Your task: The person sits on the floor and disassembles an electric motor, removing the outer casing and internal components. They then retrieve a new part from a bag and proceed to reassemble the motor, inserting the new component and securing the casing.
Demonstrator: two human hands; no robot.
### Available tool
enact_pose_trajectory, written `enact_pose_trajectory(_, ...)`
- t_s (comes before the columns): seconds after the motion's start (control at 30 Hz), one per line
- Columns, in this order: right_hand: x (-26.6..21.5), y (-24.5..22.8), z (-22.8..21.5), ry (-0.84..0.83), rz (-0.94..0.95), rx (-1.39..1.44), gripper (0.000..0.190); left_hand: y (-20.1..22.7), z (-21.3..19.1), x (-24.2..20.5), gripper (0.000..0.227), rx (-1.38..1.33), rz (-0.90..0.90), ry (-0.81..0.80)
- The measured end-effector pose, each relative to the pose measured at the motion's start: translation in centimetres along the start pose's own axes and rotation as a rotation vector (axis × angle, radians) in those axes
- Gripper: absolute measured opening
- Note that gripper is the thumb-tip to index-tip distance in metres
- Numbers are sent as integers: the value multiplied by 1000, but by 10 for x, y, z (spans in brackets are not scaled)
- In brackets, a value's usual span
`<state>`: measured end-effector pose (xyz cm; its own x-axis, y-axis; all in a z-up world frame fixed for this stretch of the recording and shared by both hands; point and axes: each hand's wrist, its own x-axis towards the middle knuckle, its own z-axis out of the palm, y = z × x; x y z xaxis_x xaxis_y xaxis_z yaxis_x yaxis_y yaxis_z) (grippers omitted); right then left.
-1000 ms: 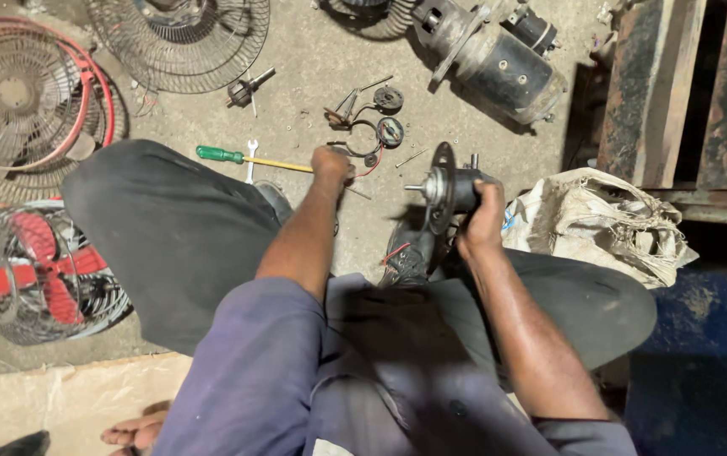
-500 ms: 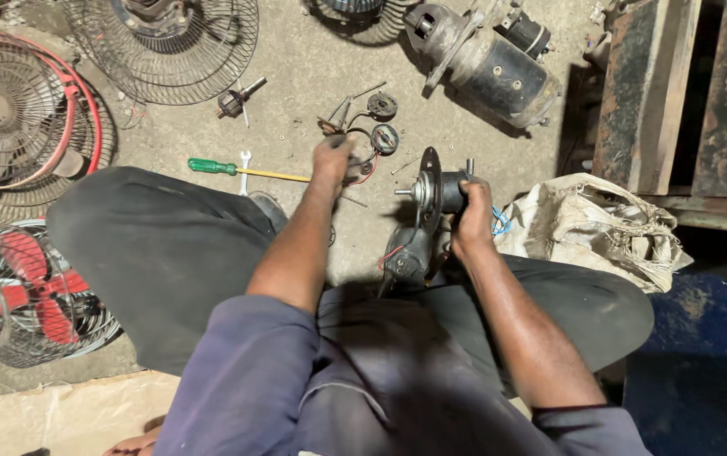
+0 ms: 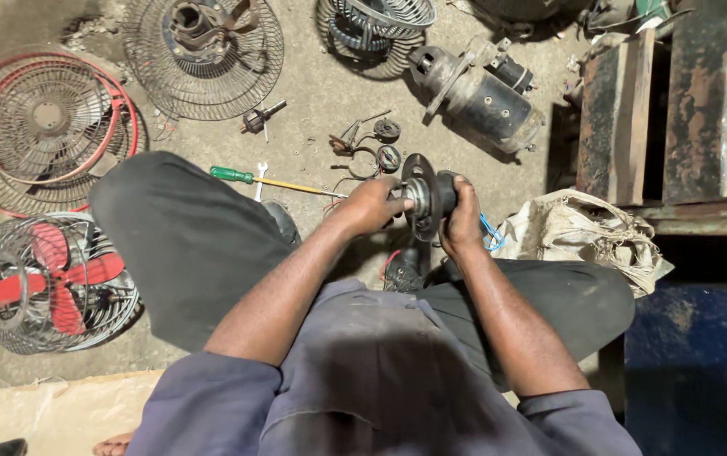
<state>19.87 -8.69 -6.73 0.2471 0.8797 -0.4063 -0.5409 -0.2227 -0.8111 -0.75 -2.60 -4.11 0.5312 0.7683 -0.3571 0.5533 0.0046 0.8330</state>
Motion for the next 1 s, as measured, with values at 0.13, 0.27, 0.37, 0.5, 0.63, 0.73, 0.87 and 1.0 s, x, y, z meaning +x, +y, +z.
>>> enact_pose_trajectory(0.13,-9,-7,4,-25,30,14,46,19,1,-27,47,-8,-3,71)
enact_pose_trajectory(0.27,-17,-17,9,-92,37,20,54,37,4,-41,46,48,-40,130)
enact_pose_trajectory(0.37,-22,-23,15,-113,40,24,55,43,7,-46,47,16,-3,202)
enact_pose_trajectory(0.5,-27,-28,19,-125,54,81,55,44,14,-48,46,-104,97,366)
enact_pose_trajectory(0.63,-29,-25,23,-159,96,64,60,42,19,-52,39,-90,166,491)
enact_pose_trajectory(0.73,-26,-26,22,-167,41,-25,63,47,20,-54,33,-59,294,599)
enact_pose_trajectory(0.87,-21,-28,16,-185,-123,-179,64,55,13,-59,30,-178,351,635)
enact_pose_trajectory(1.0,-18,-24,6,-235,-184,-201,62,59,3,-66,29,-242,293,583)
